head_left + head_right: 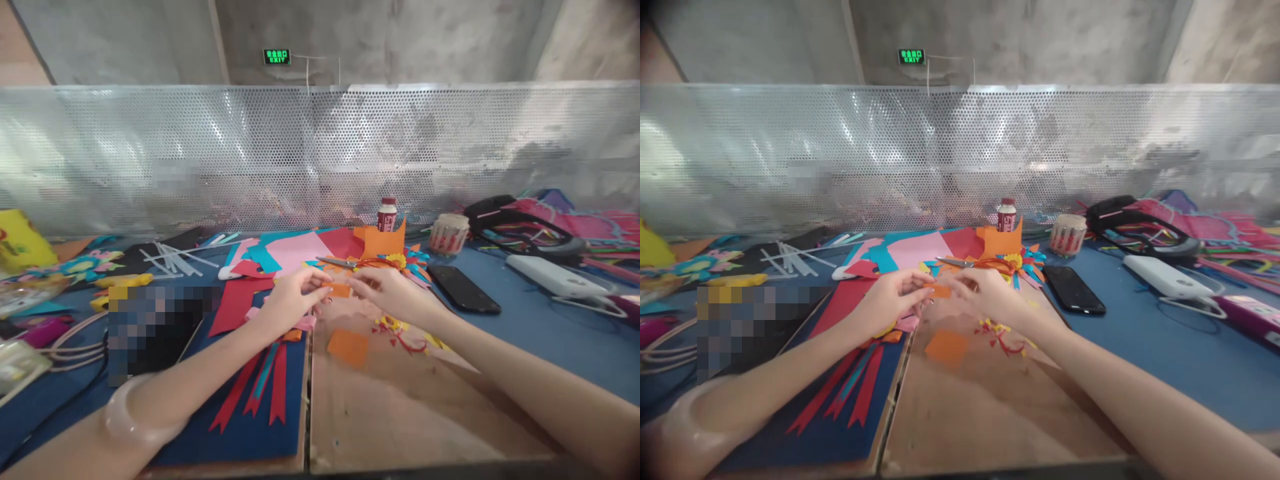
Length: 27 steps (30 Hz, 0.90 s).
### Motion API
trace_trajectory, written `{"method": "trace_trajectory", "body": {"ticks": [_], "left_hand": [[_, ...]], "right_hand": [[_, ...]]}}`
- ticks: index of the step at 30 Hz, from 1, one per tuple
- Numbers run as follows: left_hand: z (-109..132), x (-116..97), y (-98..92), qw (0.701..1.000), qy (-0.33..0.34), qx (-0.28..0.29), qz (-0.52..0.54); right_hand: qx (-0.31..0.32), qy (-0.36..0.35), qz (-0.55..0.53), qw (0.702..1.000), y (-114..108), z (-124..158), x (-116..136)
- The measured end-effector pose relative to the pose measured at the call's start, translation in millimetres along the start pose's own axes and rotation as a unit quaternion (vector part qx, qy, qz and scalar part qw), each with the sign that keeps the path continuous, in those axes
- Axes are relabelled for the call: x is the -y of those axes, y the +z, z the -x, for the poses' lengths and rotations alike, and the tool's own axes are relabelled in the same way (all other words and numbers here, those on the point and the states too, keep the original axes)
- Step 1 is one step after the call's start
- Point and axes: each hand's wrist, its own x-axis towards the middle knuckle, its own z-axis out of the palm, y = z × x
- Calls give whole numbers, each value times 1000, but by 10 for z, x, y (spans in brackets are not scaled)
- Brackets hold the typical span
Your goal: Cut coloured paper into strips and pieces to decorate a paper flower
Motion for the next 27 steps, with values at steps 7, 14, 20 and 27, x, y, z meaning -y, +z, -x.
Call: {"method": "trace_trajectory", "body": {"ticks": [7, 14, 20, 27], "left_hand": [[-23, 37, -49, 991, 65, -11, -116], [-77, 62, -59, 982, 103, -14, -159], [-12, -10, -34, 988, 54, -6, -144], [73, -146, 39, 989, 7, -3, -150]], "right_hand": [[2, -58, 206, 977, 30, -150, -210], [60, -124, 266, 954, 181, -144, -223], [27, -68, 269, 960, 172, -23, -127], [35, -30, 257, 965, 141, 79, 13]]}}
